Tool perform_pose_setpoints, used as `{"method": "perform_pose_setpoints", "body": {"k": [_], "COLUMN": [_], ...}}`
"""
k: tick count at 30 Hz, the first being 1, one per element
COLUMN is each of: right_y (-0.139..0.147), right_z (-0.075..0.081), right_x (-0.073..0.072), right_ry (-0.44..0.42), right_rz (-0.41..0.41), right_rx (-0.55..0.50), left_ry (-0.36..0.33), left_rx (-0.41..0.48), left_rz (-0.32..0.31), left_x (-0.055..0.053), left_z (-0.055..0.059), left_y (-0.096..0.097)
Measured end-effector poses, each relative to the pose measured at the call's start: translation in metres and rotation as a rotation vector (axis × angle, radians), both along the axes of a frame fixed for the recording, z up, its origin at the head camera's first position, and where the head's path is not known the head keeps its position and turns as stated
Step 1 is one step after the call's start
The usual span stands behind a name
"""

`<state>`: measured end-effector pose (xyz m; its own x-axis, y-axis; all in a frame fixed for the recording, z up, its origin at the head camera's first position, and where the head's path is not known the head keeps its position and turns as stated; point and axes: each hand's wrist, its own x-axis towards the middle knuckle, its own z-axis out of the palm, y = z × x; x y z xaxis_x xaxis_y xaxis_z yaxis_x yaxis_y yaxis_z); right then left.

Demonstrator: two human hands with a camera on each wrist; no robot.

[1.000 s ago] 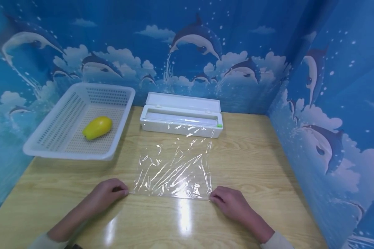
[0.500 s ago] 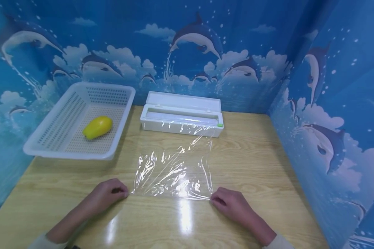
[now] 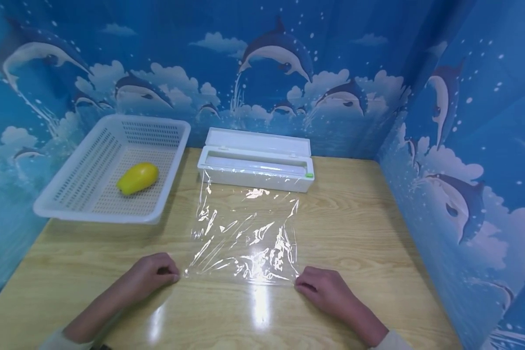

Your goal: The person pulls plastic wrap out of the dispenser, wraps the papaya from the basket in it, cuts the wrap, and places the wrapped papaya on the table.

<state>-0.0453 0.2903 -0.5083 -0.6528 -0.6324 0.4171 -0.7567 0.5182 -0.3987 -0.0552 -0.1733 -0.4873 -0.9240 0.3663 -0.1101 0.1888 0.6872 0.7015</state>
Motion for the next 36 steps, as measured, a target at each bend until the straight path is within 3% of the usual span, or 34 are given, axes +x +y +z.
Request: {"method": "perform_pose_setpoints", "body": {"k": [9,12,18,22,27,31,36], "right_y": [0.000,0.001,0.000,0.001,0.000,-0.001,0.000], "right_z": [-0.002,-0.003,-0.003,-0.003,-0.003,-0.001,0.000], "right_x": [0.002,0.002,0.000,0.000,-0.001,-0.001,0.000], "right_ry": [-0.044,-0.063,-0.030,-0.020,-0.022,-0.030,-0.022], "right_rz": [-0.027,-0.051,-0.017,-0.010,-0.012,-0.010,-0.009], "right_rx": [-0.008,0.017,-0.027,-0.030,-0.020,-0.019,-0.021], "left_ry": [-0.009,-0.031,-0.109,-0.121,-0.109,-0.047,0.048], "left_rx": [-0.014,-0.015,0.024,0.090,0.105,0.089,0.064], "left_rz": [-0.034,-0.046,-0.021,-0.013,0.024,0.095,0.176], "left_x": [0.000,0.000,-0.003,-0.008,-0.017,-0.031,-0.055], "left_z": [0.002,0.003,0.015,0.036,0.073,0.100,0.125], "left_y": [0.001,0.001,-0.002,-0.007,-0.013,-0.021,-0.038]}}
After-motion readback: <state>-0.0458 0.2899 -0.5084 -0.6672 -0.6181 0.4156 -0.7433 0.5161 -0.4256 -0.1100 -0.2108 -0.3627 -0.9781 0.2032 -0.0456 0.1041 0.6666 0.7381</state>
